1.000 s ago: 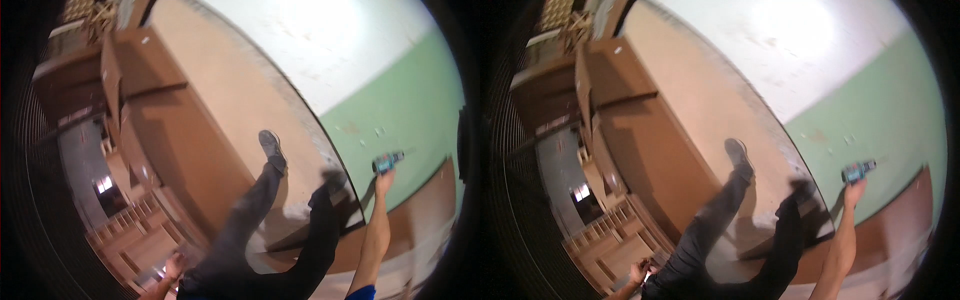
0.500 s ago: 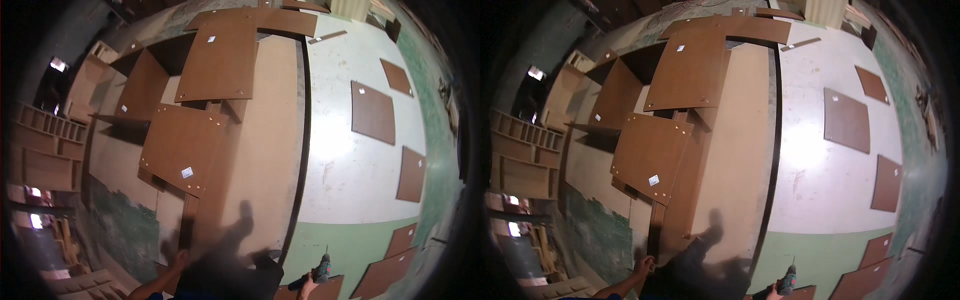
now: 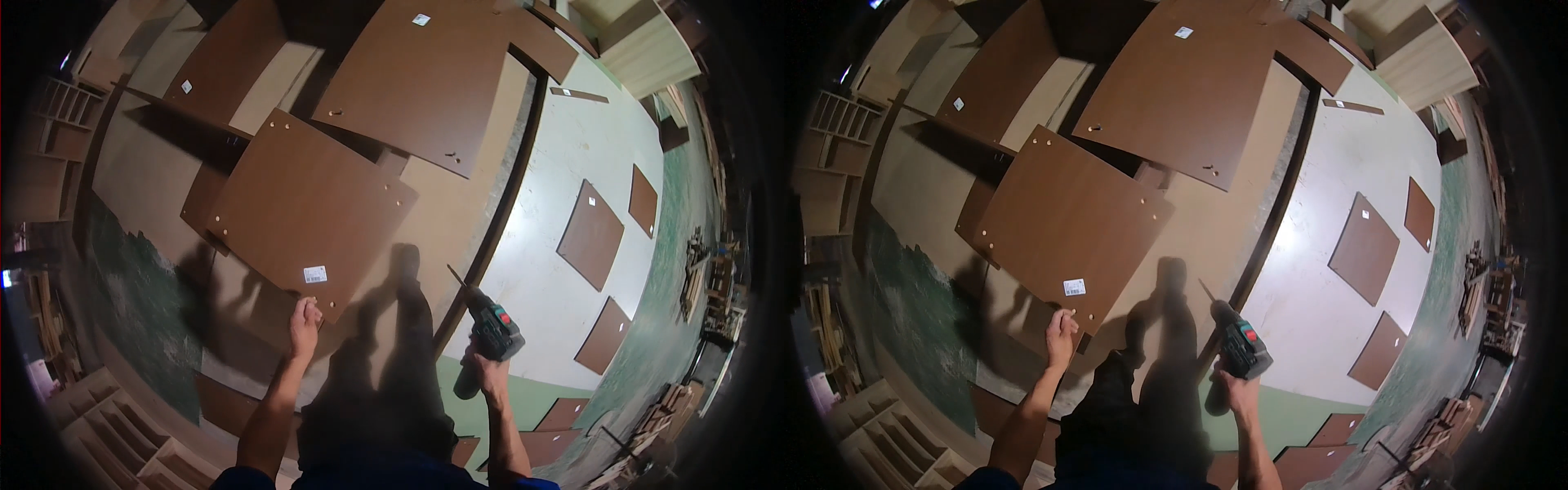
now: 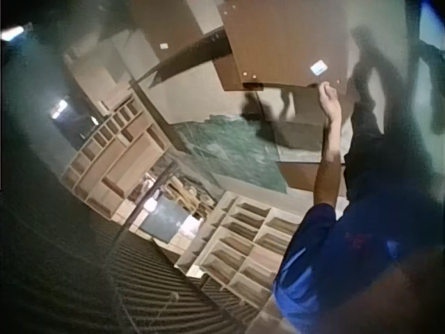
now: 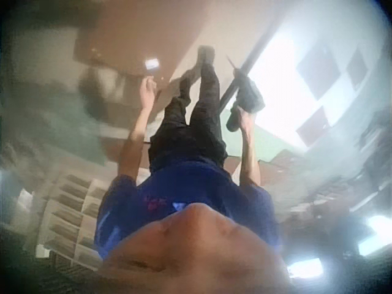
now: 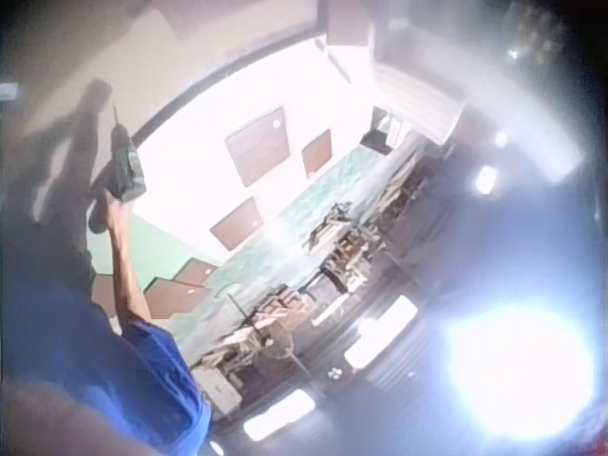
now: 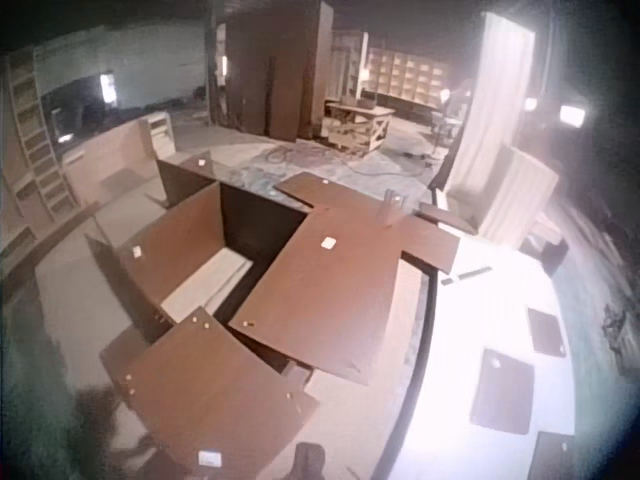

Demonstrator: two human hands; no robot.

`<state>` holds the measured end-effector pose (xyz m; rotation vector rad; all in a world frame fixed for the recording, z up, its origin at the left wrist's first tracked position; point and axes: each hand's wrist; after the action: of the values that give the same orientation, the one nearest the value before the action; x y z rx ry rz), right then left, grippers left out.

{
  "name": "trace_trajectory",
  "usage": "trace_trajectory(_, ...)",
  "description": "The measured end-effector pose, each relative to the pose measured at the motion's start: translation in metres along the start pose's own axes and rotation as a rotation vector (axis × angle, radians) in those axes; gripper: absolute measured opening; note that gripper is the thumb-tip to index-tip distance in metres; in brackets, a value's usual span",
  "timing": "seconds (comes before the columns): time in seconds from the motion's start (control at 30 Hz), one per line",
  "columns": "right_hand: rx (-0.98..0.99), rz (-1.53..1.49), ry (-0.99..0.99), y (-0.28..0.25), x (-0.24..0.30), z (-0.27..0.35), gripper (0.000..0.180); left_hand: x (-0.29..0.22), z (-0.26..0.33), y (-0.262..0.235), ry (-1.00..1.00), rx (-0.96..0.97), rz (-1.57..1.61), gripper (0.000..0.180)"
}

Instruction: The person assembles wooden furniture by picking up panels, placing them together, and using a power drill to drive screws into pre-drilled holes.

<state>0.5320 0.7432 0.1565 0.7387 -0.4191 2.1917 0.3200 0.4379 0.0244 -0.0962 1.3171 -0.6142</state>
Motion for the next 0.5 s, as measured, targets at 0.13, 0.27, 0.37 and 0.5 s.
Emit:
trace_trajectory(0.13, 0.065, 0.258, -0.082, 0.019, 0.037, -0.076, 0.033, -0.014, -0.065, 0.052, -0.135, -0.014, -0.158, 0.017)
trace_trajectory(0.27, 0.115, 0.370, -0.030, 0.041, 0.087, -0.106, 0.032, -0.040, -0.116, 0.114, 0.426, 0.097, -0.658, 0.013)
trace_trajectory(0.37, 0.116, 0.274, 0.094, 0.057, 0.113, -0.129, 0.031, -0.031, -0.153, 0.138, 0.610, 0.129, -0.721, 0.019)
trace_trajectory(0.5, 0.187, 0.344, 0.055, 0.067, 0.148, -0.150, 0.025, -0.031, -0.184, 0.155, 0.606, 0.089, -0.699, 0.033)
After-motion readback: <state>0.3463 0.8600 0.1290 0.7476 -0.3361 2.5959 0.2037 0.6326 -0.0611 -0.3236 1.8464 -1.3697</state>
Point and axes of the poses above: each hand's wrist, its own z-axis away from the middle knuckle, its own y-axis out of the palm, x = y × z, and after that the axes turned 7 degrees about y, right-handed
